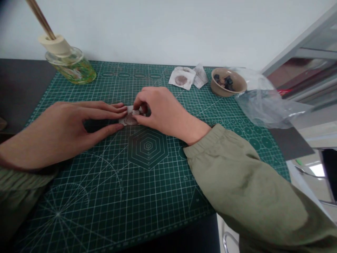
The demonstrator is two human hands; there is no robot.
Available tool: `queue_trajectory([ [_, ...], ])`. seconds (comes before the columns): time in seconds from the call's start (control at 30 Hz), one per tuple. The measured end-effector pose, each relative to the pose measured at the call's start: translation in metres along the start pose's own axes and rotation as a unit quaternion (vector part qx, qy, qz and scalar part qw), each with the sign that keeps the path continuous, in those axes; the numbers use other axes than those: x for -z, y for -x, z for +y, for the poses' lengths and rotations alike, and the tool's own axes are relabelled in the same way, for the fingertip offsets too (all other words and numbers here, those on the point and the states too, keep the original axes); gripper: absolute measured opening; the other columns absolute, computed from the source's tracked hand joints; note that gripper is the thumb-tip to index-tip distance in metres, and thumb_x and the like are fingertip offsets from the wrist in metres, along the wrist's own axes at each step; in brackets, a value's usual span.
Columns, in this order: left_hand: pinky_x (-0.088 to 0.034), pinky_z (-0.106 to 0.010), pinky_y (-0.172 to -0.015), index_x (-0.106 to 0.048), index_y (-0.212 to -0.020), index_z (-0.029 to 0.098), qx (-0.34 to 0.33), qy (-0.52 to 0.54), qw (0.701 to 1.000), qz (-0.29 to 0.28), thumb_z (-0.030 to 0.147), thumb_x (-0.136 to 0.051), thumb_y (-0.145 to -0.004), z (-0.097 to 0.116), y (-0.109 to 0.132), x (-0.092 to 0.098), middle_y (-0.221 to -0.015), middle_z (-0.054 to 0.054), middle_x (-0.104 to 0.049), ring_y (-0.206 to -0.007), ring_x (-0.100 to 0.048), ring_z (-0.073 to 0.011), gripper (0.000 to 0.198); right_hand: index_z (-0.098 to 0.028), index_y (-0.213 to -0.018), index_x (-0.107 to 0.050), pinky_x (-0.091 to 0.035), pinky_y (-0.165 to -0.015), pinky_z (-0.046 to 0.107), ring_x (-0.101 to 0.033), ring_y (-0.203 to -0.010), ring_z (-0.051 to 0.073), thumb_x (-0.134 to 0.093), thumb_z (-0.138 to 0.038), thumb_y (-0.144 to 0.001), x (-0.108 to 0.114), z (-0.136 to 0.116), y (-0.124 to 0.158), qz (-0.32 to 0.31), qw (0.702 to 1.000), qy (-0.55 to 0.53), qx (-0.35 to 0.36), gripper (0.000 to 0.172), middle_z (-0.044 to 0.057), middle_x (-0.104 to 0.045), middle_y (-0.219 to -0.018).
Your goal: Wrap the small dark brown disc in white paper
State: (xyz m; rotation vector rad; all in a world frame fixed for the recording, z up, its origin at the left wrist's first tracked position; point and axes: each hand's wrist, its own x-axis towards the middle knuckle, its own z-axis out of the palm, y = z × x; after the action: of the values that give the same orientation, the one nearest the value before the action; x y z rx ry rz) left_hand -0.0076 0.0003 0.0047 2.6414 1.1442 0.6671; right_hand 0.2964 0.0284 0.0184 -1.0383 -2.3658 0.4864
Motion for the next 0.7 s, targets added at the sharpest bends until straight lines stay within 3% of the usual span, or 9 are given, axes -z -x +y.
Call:
queue_trajectory([
  [0.1,-0.080,-0.068,-0.123,-0.096,-0.143,0.046,0.001,0.002,1.000,0.000,0.074,-0.065,-0.126,-0.002,0.001,-0.001,-0.155,0.000,-0.093,-0.137,-0.093,-0.0424,0.046,-0.021,-0.103,-0.090,-0.051,-0.083,0.036,-0.072,-0.087,0.019,-0.088,-0.021,-0.103,-0.002,-0.004,0.001,-0.025,0.998,-0.058,0.029,0.003,0.004,-0.086,-0.101],
  [0.17,-0.077,-0.067,-0.128,-0.095,-0.146,0.043,-0.009,0.012,1.000,0.000,0.069,-0.065,-0.127,-0.001,0.001,0.000,-0.161,-0.003,-0.090,-0.142,-0.091,-0.0422,0.044,-0.019,-0.106,-0.089,-0.048,-0.074,0.034,-0.068,-0.079,0.016,-0.089,-0.028,-0.103,0.000,-0.009,0.002,-0.005,0.992,-0.127,0.011,0.010,0.002,-0.086,-0.099],
  [0.23,-0.071,-0.066,-0.137,-0.090,-0.154,0.038,-0.024,0.020,0.999,0.029,0.064,-0.070,-0.127,0.004,0.000,0.002,-0.175,-0.007,-0.082,-0.155,-0.085,-0.0424,0.043,-0.018,-0.111,-0.088,-0.045,-0.065,0.032,-0.063,-0.070,0.013,-0.095,-0.036,-0.101,0.002,-0.014,0.004,0.029,0.977,-0.210,-0.016,0.021,0.001,-0.086,-0.096],
  [0.3,-0.070,-0.065,-0.138,-0.084,-0.159,0.033,-0.041,0.039,0.996,0.076,0.061,-0.079,-0.123,0.012,-0.002,0.006,-0.174,-0.011,-0.082,-0.158,-0.082,-0.0422,0.046,-0.017,-0.112,-0.086,-0.046,-0.060,0.031,-0.062,-0.065,0.011,-0.101,-0.035,-0.097,0.005,-0.018,0.004,0.047,0.953,-0.297,-0.026,0.028,0.001,-0.087,-0.097],
  [0.5,-0.078,-0.053,-0.118,-0.083,-0.138,0.035,-0.038,0.069,0.984,0.159,0.039,-0.086,-0.123,0.041,-0.001,0.018,-0.143,-0.005,-0.094,-0.127,-0.093,-0.0310,0.015,-0.019,-0.117,-0.081,-0.048,-0.051,0.023,-0.071,-0.059,0.009,-0.108,-0.011,-0.086,0.005,-0.024,0.003,-0.009,0.879,-0.476,-0.016,0.042,0.002,-0.093,-0.103],
  [0.7,-0.080,-0.043,-0.098,-0.081,-0.133,0.035,-0.054,0.095,0.975,0.192,0.029,-0.089,-0.122,0.045,0.002,0.016,-0.126,0.000,-0.095,-0.109,-0.093,-0.0242,0.016,-0.019,-0.118,-0.080,-0.049,-0.053,0.020,-0.074,-0.062,0.009,-0.107,-0.002,-0.086,0.006,-0.031,0.006,-0.029,0.874,-0.485,-0.026,0.046,0.002,-0.095,-0.101],
])
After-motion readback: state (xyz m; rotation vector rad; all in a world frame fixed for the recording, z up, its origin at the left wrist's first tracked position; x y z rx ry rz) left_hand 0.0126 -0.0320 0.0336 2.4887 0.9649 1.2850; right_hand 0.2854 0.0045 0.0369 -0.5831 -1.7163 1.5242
